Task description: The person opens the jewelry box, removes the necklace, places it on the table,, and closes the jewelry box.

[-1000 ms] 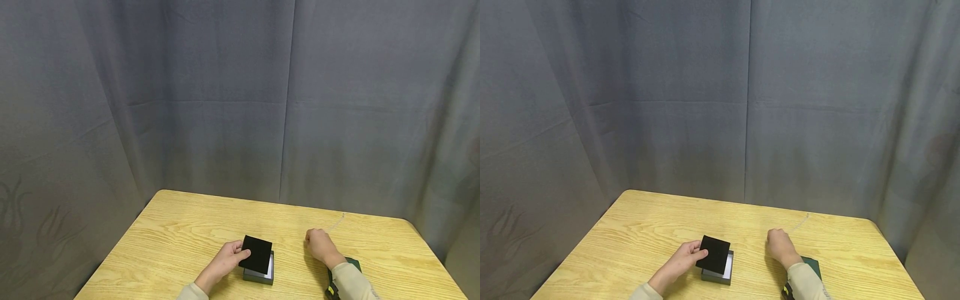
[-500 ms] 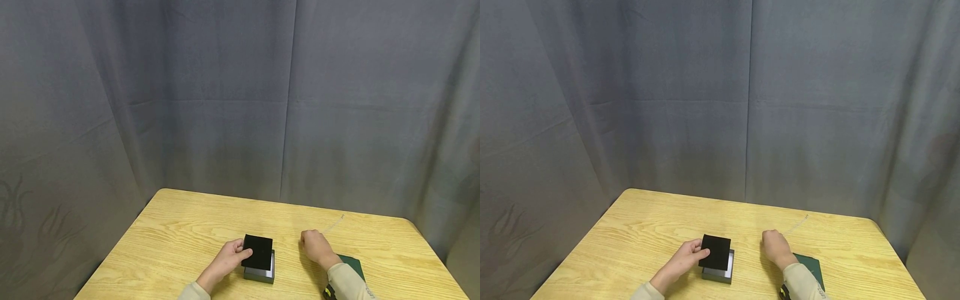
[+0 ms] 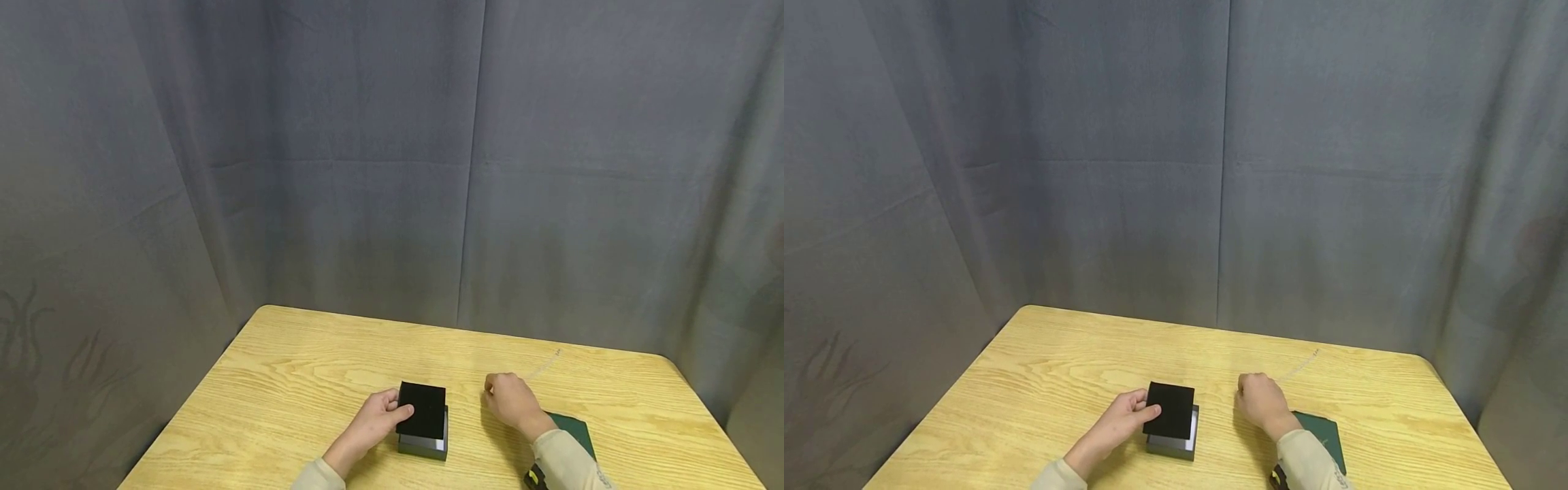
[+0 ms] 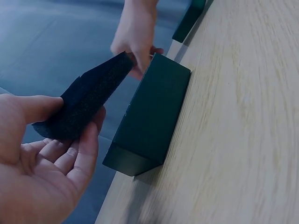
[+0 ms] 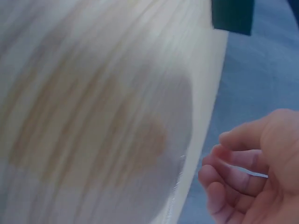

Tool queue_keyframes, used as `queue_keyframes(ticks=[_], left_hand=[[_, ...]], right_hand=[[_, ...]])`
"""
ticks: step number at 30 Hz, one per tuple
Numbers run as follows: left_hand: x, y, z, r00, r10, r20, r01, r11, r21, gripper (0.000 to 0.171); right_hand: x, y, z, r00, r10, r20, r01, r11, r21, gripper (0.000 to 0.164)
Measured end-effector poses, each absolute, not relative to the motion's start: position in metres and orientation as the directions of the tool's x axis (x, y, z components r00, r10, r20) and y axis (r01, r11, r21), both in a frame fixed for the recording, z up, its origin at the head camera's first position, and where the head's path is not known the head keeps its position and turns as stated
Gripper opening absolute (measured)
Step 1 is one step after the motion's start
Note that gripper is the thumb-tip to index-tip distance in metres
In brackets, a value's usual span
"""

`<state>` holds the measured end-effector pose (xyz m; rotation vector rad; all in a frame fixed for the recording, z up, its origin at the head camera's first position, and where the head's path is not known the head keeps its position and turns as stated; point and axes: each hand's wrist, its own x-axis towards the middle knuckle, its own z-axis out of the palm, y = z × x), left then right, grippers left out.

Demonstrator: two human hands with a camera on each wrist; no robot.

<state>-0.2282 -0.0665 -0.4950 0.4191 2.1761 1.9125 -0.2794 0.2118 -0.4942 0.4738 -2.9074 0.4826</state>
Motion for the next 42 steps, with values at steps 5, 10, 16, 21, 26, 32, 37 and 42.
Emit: queue_keyframes(ticks=[5,10,16,21,26,32,37,42], left_hand=[[-0.228,-0.066,-0.494,-0.933,0.359,0.022,0.07,0.12,0.99,0.024],[-0.229,-0.066,-0.495,-0.93,0.367,0.025,0.058,0.08,0.995,0.029],[-0.231,-0.066,-0.496,-0.926,0.377,0.027,0.049,0.048,0.998,0.033],[-0.23,-0.066,-0.496,-0.924,0.381,0.028,0.049,0.044,0.998,0.032],[-0.231,-0.066,-0.497,-0.924,0.38,0.029,0.046,0.035,0.998,0.031],[-0.231,-0.064,-0.499,-0.924,0.381,0.019,0.026,0.013,1.0,0.029],[-0.231,-0.063,-0.498,-0.926,0.376,0.008,0.019,0.024,1.0,0.028],[-0.229,-0.064,-0.495,-0.926,0.376,-0.011,0.02,0.077,0.997,0.028]], right_hand=[[-0.275,0.201,-0.487,-0.938,-0.261,0.226,-0.33,0.873,-0.36,0.005],[-0.27,0.19,-0.481,-0.937,-0.243,0.25,-0.338,0.805,-0.488,0.007],[-0.26,0.177,-0.471,-0.957,-0.242,0.158,-0.28,0.642,-0.714,0.02],[-0.254,0.166,-0.468,-0.954,-0.288,0.086,-0.236,0.541,-0.807,0.038],[-0.252,0.158,-0.469,-0.94,-0.337,0.048,-0.221,0.495,-0.84,0.038],[-0.25,0.152,-0.472,-0.923,-0.383,0.027,-0.214,0.455,-0.864,0.044],[-0.251,0.151,-0.475,-0.911,-0.411,0.042,-0.233,0.428,-0.873,0.035],[-0.245,0.152,-0.469,-0.893,-0.447,0.047,-0.247,0.402,-0.882,0.02]])
